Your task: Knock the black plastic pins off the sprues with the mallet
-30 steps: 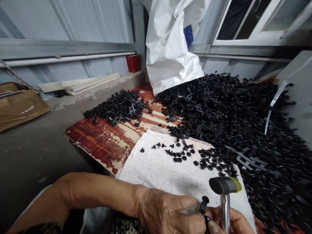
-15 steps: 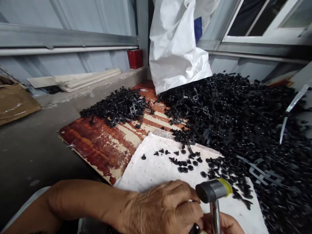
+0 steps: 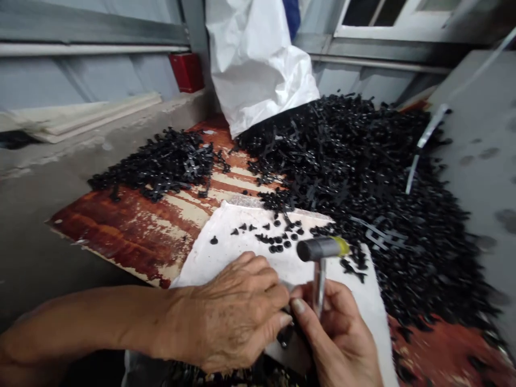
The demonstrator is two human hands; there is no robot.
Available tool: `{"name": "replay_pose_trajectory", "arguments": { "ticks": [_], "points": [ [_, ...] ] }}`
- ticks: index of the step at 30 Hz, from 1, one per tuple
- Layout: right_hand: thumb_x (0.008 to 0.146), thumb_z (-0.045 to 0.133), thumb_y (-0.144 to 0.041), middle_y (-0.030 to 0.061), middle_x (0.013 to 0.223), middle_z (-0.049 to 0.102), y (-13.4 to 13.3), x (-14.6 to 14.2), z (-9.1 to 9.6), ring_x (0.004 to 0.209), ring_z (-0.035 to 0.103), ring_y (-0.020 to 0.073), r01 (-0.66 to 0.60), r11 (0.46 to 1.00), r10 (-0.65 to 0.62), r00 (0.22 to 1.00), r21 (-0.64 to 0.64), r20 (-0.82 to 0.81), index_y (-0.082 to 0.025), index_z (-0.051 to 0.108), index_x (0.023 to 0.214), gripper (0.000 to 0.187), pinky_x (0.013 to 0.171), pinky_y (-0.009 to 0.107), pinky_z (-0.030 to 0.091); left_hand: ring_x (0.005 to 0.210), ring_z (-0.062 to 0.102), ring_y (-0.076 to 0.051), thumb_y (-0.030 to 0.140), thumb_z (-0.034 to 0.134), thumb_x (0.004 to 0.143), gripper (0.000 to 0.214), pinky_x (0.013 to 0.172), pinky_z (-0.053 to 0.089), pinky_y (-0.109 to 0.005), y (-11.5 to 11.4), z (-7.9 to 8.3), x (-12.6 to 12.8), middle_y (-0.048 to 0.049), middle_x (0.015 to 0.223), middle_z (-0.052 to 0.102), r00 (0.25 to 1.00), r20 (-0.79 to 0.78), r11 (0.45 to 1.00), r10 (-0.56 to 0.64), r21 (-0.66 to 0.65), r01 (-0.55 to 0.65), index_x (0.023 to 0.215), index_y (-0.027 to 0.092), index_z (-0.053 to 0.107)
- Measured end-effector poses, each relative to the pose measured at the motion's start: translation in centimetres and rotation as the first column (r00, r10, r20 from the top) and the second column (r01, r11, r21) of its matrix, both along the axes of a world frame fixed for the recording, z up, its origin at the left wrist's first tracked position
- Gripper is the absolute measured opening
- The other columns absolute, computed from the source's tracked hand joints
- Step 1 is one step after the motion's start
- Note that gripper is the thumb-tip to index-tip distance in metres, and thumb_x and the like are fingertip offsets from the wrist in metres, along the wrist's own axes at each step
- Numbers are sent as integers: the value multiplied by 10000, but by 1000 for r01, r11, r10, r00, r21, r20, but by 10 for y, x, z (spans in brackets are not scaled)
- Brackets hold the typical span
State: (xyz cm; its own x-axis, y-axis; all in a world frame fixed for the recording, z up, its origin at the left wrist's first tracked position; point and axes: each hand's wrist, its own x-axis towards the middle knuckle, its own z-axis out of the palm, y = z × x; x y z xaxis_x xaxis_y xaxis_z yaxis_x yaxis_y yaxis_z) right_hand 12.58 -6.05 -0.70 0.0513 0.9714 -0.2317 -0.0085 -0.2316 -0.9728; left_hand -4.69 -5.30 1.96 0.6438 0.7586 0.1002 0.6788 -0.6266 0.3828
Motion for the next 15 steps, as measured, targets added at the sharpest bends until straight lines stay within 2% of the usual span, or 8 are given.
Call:
{"name": "replay_pose_trajectory", "arguments": {
  "ticks": [1,2,5,9,12,15],
  "points": [
    [640,849,-433,20,745,707,2,-2,2,545,613,134,-57,997,58,998,43,-19,-229,666,808,321,424,190,481,865,539,-225,299,357,961,242,871,464,-433,-1,0,1,-62,903,613,1000,-4,1000,11,-20,-11,988,171,560],
    [643,848,-432,8,701,691,4,-3,3,536,602,129,-29,994,35,998,105,-53,-230,653,795,320,424,187,474,860,544,-221,277,328,970,250,869,463,-429,-2,-1,2,-61,909,614,1000,-7,998,22,-50,-23,999,170,551],
    [672,838,-408,1,705,674,8,-6,3,648,632,148,-41,993,50,995,108,-82,-228,632,787,297,569,227,538,825,558,-219,268,283,982,273,799,470,-405,-3,-10,4,-61,916,624,998,-12,986,66,-155,-67,1029,175,535],
    [679,822,-457,-6,692,651,10,-9,0,630,600,125,-48,991,60,994,128,-95,-217,634,772,318,598,217,530,719,539,-188,278,317,969,253,686,436,-335,0,-16,7,-39,824,617,986,-13,936,166,-312,-161,984,182,551],
    [694,791,-514,9,707,659,10,-5,-3,575,582,120,-83,992,90,993,99,-76,-213,643,809,354,501,202,499,629,474,-142,264,358,946,236,617,381,-275,6,-10,0,11,668,518,968,6,861,253,-458,-222,824,187,546],
    [740,745,-536,-2,649,649,10,5,-9,388,462,76,-144,990,142,983,-7,-112,-211,618,894,382,333,176,364,600,430,-123,282,374,924,248,584,339,-253,15,-3,-17,34,612,443,922,25,794,385,-518,-318,722,193,487]
  ]
}}
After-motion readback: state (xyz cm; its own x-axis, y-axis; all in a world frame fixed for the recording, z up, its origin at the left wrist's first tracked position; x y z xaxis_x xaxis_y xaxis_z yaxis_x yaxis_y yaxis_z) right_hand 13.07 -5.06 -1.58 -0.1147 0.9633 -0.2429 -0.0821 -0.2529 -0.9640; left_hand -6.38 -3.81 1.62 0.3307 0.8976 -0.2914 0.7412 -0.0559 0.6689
